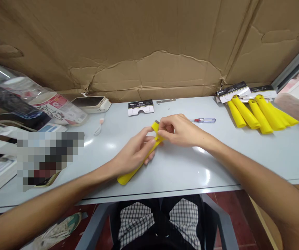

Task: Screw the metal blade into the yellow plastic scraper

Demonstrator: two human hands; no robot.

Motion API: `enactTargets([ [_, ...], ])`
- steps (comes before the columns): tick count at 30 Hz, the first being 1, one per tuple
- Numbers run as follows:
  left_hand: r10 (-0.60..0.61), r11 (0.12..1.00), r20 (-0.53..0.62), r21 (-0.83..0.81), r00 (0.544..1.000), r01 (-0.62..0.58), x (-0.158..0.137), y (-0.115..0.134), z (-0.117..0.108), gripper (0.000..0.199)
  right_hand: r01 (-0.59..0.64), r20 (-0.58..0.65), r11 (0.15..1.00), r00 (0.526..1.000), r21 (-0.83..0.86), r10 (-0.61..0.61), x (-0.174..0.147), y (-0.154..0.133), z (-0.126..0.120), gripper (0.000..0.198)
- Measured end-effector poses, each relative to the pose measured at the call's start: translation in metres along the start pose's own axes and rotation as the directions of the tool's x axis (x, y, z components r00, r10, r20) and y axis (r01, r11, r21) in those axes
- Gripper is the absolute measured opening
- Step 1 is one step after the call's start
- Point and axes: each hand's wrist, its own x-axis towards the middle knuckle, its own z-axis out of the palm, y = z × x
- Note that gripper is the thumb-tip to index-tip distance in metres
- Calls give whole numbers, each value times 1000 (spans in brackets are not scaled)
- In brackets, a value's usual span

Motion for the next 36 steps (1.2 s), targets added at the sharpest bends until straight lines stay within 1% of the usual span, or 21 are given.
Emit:
enactTargets([
  [5,-10,999,39,-33,999,11,2,-2,-1,34,-14,36,1000,999,19,14,0,1,-2,16],
  [10,-3,999,47,-35,999,5,2,-2,-1,39,-3,61,1000,998,-27,4,-1,0,-6,14],
  [14,6,1000,38,-6,999,-6,1,-1,-1,39,-21,41,999,999,-47,23,-1,-2,-5,14],
  [19,-3,1000,39,-9,999,3,1,0,0,42,-47,32,999,998,11,47,-1,-2,-5,12],
  [26,0,1000,61,1,998,0,1,0,0,42,-13,62,1000,998,-23,14,-2,-2,-9,12],
  [31,4,1000,84,17,996,-5,1,-3,-2,40,-35,43,997,998,-71,39,-3,-7,-10,14],
  [36,2,1000,77,15,997,-3,2,-4,-2,39,-88,-3,994,996,-62,88,-2,-8,-5,13],
])
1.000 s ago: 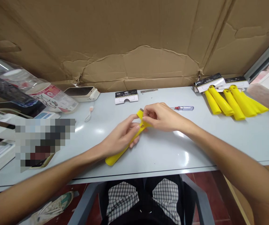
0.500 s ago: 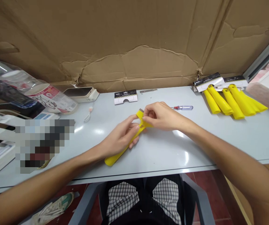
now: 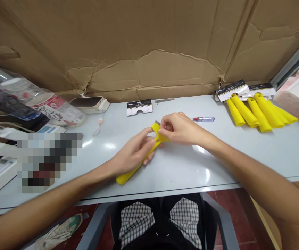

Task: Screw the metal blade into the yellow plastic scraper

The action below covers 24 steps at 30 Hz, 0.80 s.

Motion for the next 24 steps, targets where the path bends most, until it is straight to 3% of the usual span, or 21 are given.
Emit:
enactTargets([
  [5,1,1000,-1,10,1000,-1,0,0,0,38,-19,-49,994,999,107,24,2,5,1,14],
  [10,-10,998,24,-55,1000,11,1,-4,-1,39,-11,19,957,1000,289,6,5,13,1,23],
  [13,-22,995,36,-92,999,25,2,-6,-1,38,-26,-39,950,998,311,40,7,15,5,28],
  [20,-62,975,88,-209,994,79,5,-3,-4,26,-4,-86,973,996,230,25,13,22,6,22],
  [24,-104,947,95,-296,990,128,8,-1,-7,24,-13,-152,999,988,-29,8,18,36,-1,17],
])
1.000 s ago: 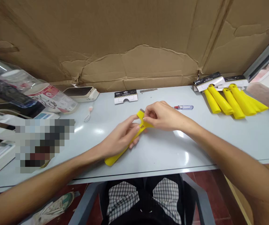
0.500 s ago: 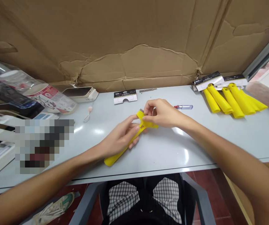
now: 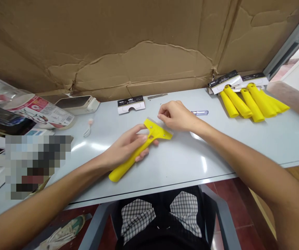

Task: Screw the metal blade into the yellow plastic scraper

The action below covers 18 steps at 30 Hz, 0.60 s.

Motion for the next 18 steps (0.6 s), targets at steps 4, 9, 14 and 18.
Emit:
enactTargets([
  [4,-8,999,-12,-44,1000,7,0,2,0,27,4,-13,946,1000,-323,-8,5,16,-10,22],
  [9,-19,997,-32,-70,999,17,1,3,-1,28,-90,46,880,991,-466,126,5,21,-27,28],
  [14,-20,995,-40,-101,999,16,2,2,-3,29,-89,145,848,971,-523,191,4,22,-38,23],
  [18,-22,992,-48,-128,999,15,3,0,-5,28,-76,109,889,984,-452,140,7,35,-45,16],
])
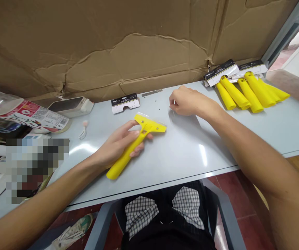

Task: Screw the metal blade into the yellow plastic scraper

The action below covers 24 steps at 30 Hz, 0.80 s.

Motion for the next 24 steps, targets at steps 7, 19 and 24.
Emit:
enactTargets([
  [7,3,1000,-33,-23,999,-4,1,1,1,27,57,-158,993,987,104,-40,5,20,-5,21],
  [19,34,998,7,57,999,-35,0,1,4,31,368,-137,830,929,420,-343,-6,-47,21,23],
  [24,30,996,27,86,999,-32,-1,2,5,29,279,-117,791,959,544,-258,-8,-53,23,19],
])
